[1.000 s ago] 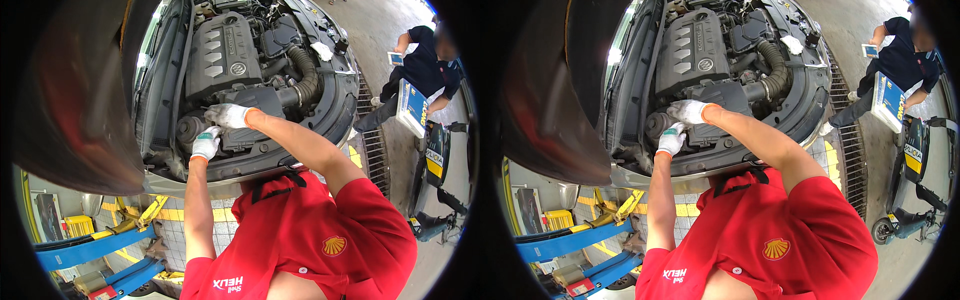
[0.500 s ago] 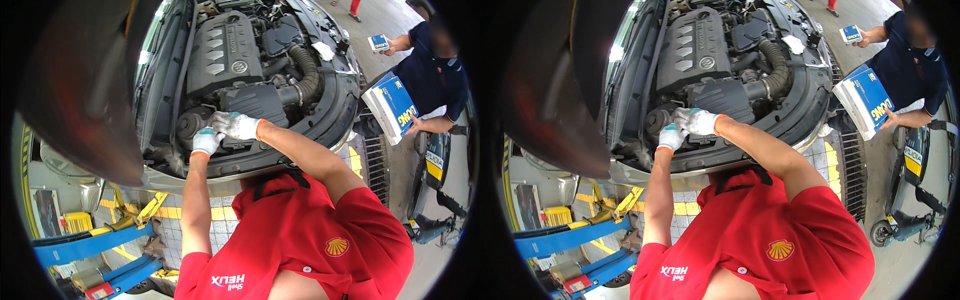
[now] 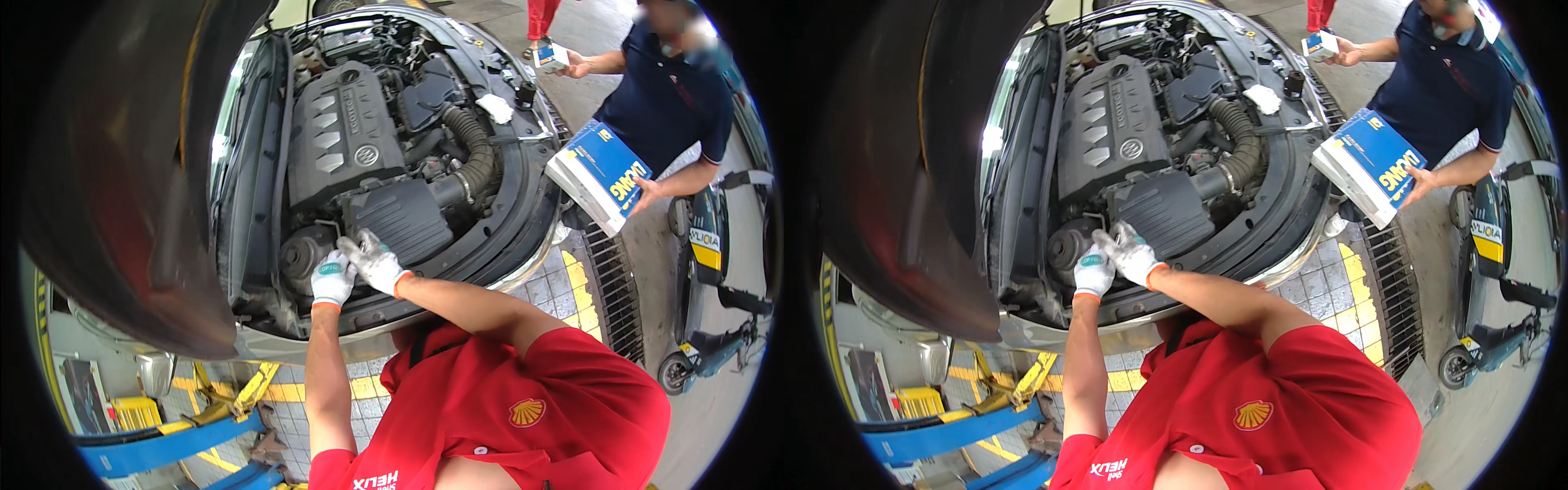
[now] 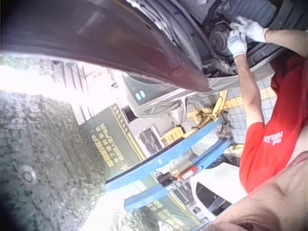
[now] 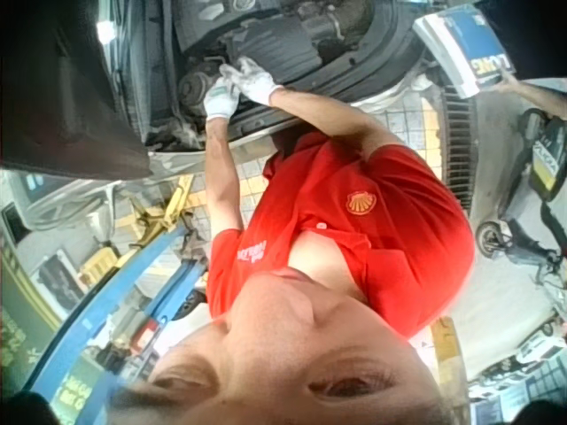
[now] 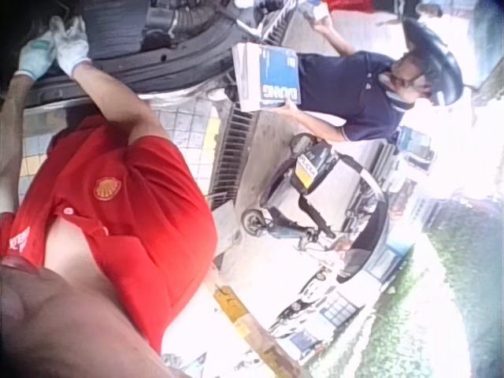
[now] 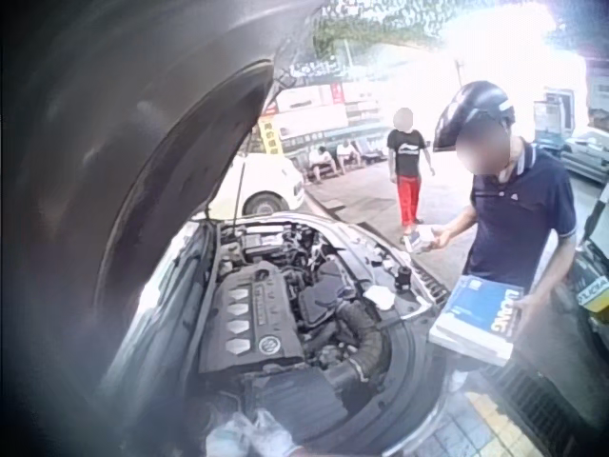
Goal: The person works under the hood of a silver car, using a wrench to loosen and tighten bolts on engine components. They retrieve tools from a nearby toolbox, wipe parts with a cloth, and interact with other people in the garage while continuing to adjust engine parts.
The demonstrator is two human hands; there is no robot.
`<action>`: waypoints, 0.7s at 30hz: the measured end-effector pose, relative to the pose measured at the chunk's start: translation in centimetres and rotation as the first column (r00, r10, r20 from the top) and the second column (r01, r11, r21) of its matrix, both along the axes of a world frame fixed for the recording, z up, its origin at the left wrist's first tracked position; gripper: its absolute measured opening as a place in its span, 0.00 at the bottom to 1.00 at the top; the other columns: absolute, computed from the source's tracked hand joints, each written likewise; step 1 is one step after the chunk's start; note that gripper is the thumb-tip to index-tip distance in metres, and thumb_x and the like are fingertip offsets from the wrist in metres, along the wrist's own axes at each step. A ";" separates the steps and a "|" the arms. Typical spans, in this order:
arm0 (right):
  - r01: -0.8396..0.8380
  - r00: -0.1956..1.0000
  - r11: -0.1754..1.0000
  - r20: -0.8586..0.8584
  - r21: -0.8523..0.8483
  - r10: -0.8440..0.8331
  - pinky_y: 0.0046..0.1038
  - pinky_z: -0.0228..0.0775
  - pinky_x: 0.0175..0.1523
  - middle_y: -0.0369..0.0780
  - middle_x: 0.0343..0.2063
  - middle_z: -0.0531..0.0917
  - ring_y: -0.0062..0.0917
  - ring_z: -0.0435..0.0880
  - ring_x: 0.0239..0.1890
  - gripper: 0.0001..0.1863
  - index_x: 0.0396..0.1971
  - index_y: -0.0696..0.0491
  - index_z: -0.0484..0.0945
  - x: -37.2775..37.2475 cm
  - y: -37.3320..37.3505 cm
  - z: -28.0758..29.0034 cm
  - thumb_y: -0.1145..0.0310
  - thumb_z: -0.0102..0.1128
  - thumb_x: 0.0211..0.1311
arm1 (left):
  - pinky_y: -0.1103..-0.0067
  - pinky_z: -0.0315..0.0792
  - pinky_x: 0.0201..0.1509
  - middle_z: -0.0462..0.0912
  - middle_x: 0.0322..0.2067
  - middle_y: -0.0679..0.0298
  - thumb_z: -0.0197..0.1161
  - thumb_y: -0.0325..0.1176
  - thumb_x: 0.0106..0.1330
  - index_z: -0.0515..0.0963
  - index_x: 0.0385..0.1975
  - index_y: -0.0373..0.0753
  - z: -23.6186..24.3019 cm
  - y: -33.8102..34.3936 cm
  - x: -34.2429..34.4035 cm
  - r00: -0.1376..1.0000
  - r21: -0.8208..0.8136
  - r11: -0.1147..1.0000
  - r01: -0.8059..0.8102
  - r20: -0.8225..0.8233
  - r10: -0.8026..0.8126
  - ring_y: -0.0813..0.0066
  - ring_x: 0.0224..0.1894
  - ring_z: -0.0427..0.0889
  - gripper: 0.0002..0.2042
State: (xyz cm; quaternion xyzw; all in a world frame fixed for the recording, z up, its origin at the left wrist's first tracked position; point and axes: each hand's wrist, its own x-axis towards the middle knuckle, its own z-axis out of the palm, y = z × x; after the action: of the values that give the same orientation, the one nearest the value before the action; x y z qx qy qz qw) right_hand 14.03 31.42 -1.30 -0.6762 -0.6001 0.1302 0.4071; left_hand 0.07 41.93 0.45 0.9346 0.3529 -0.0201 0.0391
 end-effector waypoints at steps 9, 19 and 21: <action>-0.191 0.936 0.976 -0.280 0.110 0.214 0.39 0.72 0.73 0.54 0.61 0.81 0.46 0.79 0.68 0.26 0.69 0.59 0.73 4.6 1.2 -1.7 0.59 0.49 0.81 | 0.60 0.80 0.54 0.88 0.46 0.58 0.63 0.48 0.75 0.87 0.48 0.44 0.0 0.0 1.4 0.994 0.122 0.987 0.105 -0.049 -0.100 0.52 0.46 0.88 0.16; -0.413 0.280 0.910 -0.956 -0.039 0.086 0.34 0.79 0.29 0.43 0.25 0.85 0.28 0.82 0.20 0.48 0.36 0.59 0.87 5.6 0.9 4.1 0.26 0.34 0.79 | 0.56 0.81 0.46 0.88 0.36 0.55 0.65 0.50 0.72 0.85 0.45 0.43 -1.0 -0.1 0.7 0.998 0.067 0.998 0.022 0.058 -0.026 0.49 0.40 0.88 0.16; -0.420 0.381 0.897 -0.924 -0.140 0.034 0.31 0.76 0.30 0.40 0.19 0.81 0.27 0.79 0.19 0.52 0.27 0.57 0.86 5.9 0.9 5.2 0.21 0.31 0.75 | 0.55 0.82 0.46 0.89 0.36 0.54 0.66 0.51 0.73 0.83 0.41 0.43 -1.1 -0.1 1.0 1.000 0.071 0.997 -0.013 0.009 0.013 0.48 0.40 0.89 0.17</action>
State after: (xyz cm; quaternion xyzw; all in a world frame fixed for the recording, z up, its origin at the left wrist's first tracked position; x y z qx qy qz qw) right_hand 19.97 32.32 3.85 -0.4674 -0.3390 0.6343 0.5140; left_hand 1.02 41.85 -0.61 0.9332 0.3592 -0.0033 0.0075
